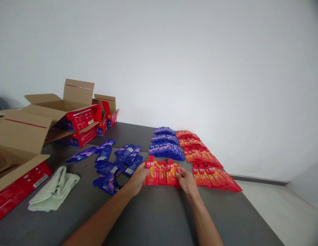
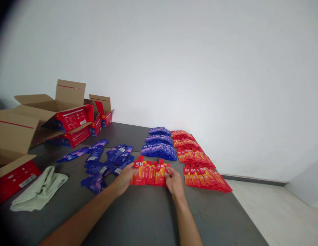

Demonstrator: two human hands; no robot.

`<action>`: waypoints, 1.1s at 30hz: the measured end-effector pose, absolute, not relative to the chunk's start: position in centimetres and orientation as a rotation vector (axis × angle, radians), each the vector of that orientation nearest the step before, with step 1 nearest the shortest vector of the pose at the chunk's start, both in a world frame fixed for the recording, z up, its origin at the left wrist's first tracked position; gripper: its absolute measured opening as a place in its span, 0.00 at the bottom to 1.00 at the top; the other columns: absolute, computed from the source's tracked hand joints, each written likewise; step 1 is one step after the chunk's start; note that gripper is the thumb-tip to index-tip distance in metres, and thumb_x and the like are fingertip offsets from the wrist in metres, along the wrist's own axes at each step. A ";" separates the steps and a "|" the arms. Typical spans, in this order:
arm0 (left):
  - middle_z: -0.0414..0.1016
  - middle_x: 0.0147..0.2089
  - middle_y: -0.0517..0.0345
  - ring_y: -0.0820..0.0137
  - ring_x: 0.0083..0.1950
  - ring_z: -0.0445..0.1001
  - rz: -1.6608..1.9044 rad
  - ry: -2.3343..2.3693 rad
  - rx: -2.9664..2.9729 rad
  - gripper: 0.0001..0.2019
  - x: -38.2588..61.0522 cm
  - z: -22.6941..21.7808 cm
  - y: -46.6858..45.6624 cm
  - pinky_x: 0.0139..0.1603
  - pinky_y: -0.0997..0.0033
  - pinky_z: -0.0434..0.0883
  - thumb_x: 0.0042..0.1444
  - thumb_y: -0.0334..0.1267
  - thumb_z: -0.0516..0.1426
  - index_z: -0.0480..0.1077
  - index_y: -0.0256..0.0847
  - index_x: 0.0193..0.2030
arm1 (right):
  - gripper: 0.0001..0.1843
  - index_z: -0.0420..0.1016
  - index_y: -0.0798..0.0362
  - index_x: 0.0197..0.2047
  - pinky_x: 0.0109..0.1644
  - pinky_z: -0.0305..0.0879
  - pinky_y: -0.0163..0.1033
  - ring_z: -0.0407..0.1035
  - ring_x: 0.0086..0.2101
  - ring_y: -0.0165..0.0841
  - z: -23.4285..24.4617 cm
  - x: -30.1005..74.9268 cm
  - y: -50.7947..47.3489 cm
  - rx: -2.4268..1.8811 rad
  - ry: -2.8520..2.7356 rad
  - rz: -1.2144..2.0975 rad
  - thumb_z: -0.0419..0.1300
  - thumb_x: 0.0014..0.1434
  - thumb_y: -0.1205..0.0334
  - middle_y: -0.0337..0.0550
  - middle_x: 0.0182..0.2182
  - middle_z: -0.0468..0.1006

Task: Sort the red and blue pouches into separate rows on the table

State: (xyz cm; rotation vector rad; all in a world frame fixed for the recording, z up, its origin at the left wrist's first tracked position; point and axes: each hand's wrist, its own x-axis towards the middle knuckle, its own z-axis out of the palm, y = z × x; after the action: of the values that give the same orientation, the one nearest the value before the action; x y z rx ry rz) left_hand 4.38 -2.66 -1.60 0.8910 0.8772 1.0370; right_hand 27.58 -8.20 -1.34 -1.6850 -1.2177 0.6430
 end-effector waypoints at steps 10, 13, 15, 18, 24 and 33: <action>0.80 0.42 0.46 0.60 0.40 0.79 1.002 0.689 0.987 0.21 3.6 -0.8 -3.2 0.44 0.60 0.74 0.44 0.33 0.65 0.73 0.34 0.47 | 0.19 0.77 0.51 0.51 0.46 0.65 0.37 0.75 0.42 0.39 -1.3 27.7 -8.4 -2.174 -1.552 0.313 0.54 0.57 0.64 0.49 0.40 0.81; 0.79 0.43 0.46 0.60 0.40 0.79 0.998 0.663 1.001 0.19 3.5 -0.4 -3.3 0.45 0.58 0.74 0.45 0.34 0.64 0.73 0.34 0.46 | 0.17 0.79 0.53 0.47 0.49 0.63 0.40 0.73 0.43 0.42 -0.4 27.1 -8.4 -2.177 -1.606 0.150 0.55 0.56 0.65 0.53 0.41 0.80; 0.80 0.43 0.47 0.61 0.39 0.79 1.009 0.663 1.007 0.19 3.4 -0.1 -3.3 0.45 0.59 0.74 0.45 0.33 0.64 0.73 0.34 0.46 | 0.16 0.80 0.55 0.44 0.51 0.62 0.42 0.71 0.45 0.43 0.7 25.9 -8.3 -2.087 -1.595 0.091 0.56 0.55 0.64 0.55 0.43 0.78; 0.80 0.41 0.49 0.63 0.38 0.78 1.062 0.672 1.021 0.19 3.1 0.3 -3.1 0.43 0.63 0.73 0.44 0.31 0.63 0.73 0.35 0.46 | 0.13 0.79 0.52 0.40 0.43 0.64 0.37 0.72 0.37 0.36 2.6 22.9 -7.5 -1.784 -1.622 0.434 0.54 0.58 0.61 0.45 0.37 0.80; 0.78 0.34 0.56 0.69 0.32 0.75 1.192 0.747 1.059 0.15 1.8 1.2 -2.4 0.36 0.71 0.70 0.43 0.33 0.64 0.74 0.36 0.40 | 0.17 0.76 0.52 0.35 0.30 0.58 0.33 0.66 0.27 0.31 3.5 16.9 -5.0 -1.301 -1.403 0.971 0.59 0.56 0.45 0.38 0.27 0.76; 0.68 0.23 0.63 0.75 0.24 0.64 1.289 0.985 1.156 0.16 0.3 0.9 -1.3 0.25 0.77 0.59 0.47 0.49 0.64 0.69 0.37 0.25 | 0.18 0.72 0.53 0.28 0.28 0.55 0.33 0.60 0.23 0.28 1.3 14.2 -5.2 -1.161 -1.301 1.099 0.62 0.55 0.45 0.35 0.22 0.70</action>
State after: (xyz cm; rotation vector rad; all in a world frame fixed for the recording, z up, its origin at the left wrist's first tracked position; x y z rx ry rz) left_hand 0.33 -1.33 0.93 1.1562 0.9851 1.2887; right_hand 14.20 -5.17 1.27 -1.1611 -1.3006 1.0993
